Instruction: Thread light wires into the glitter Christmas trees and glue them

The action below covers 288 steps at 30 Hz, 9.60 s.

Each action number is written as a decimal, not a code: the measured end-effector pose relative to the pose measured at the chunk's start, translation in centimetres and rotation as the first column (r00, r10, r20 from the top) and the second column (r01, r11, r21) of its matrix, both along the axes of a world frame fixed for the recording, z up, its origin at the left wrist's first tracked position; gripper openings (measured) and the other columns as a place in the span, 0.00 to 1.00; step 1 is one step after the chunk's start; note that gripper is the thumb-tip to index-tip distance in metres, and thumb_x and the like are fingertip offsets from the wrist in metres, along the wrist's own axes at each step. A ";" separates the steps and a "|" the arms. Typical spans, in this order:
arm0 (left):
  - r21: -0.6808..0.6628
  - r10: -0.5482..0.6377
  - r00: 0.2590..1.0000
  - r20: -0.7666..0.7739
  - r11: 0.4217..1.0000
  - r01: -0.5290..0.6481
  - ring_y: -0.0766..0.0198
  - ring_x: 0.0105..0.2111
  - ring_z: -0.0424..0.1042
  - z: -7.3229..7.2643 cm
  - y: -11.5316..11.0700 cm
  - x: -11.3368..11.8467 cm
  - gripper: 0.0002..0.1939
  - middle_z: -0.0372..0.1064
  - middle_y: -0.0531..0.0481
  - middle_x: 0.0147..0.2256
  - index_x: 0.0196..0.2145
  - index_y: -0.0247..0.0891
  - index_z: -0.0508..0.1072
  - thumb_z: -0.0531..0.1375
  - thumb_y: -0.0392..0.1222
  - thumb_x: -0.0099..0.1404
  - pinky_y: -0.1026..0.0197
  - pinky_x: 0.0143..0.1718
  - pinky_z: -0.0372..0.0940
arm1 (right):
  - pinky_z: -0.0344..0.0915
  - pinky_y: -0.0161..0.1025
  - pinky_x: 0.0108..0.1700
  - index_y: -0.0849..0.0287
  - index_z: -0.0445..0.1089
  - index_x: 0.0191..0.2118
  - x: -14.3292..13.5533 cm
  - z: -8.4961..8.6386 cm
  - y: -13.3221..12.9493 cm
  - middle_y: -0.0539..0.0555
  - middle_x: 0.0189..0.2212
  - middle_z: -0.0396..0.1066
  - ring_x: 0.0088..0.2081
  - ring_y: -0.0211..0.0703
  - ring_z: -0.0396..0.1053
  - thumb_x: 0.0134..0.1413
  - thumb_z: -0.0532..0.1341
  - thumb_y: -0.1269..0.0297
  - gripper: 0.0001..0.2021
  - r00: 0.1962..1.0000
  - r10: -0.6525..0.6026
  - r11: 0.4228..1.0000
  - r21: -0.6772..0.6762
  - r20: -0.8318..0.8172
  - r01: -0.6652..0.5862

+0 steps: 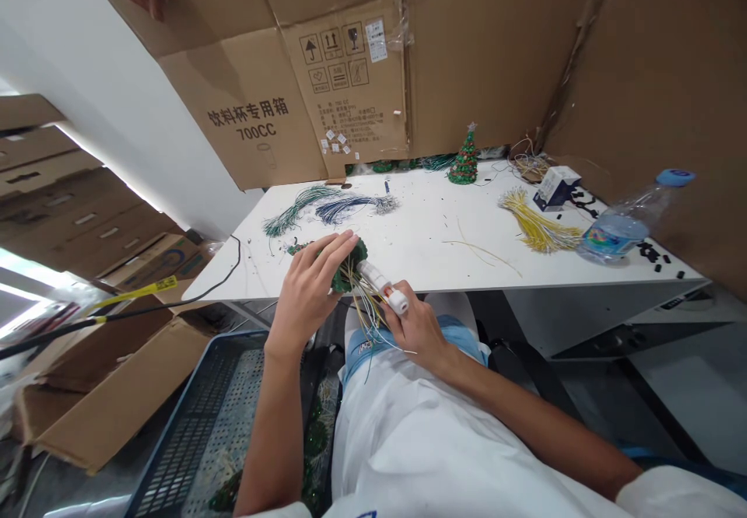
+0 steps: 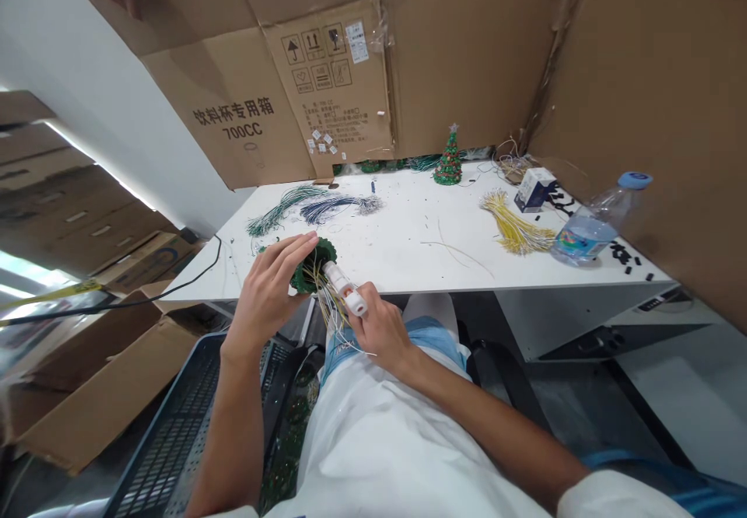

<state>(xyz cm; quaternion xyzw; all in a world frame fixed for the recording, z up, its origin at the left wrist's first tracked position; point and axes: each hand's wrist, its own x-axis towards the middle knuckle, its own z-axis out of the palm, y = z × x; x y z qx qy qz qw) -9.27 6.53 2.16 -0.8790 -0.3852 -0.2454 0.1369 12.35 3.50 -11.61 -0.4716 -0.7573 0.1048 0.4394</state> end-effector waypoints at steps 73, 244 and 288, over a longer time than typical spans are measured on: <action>0.215 -0.215 0.844 0.491 0.969 0.121 0.44 0.70 0.72 0.2 -2.1 2.5 0.35 0.68 0.41 0.71 0.68 0.56 0.63 0.74 0.45 0.70 0.31 0.68 0.72 | 0.69 0.54 0.55 0.58 0.77 0.57 3.4 -1.0 8.5 0.63 0.44 0.78 0.49 0.60 0.68 0.72 0.61 0.61 0.14 0.961 -0.265 0.964 -0.006 0.083 0.267; 0.125 -0.176 0.721 0.670 0.984 0.124 0.52 0.56 0.79 -0.7 -4.2 7.2 0.09 0.65 0.44 0.55 0.41 0.41 0.83 0.71 0.28 0.67 0.50 0.53 0.84 | 0.60 0.61 0.77 0.26 0.24 0.81 3.9 11.5 -3.7 0.54 0.78 0.55 0.72 0.55 0.67 0.56 0.80 0.56 0.69 0.246 0.080 0.634 -0.141 -0.966 -0.760; -0.315 0.087 0.463 0.882 0.839 0.443 0.51 0.62 0.74 -0.8 -3.9 6.1 0.25 0.72 0.42 0.62 0.65 0.49 0.76 0.68 0.53 0.75 0.53 0.62 0.72 | 0.68 0.64 0.73 0.30 0.44 0.80 5.4 10.9 -2.3 0.56 0.70 0.62 0.67 0.60 0.69 0.51 0.83 0.52 0.61 0.612 0.150 0.908 -0.137 -0.776 -0.396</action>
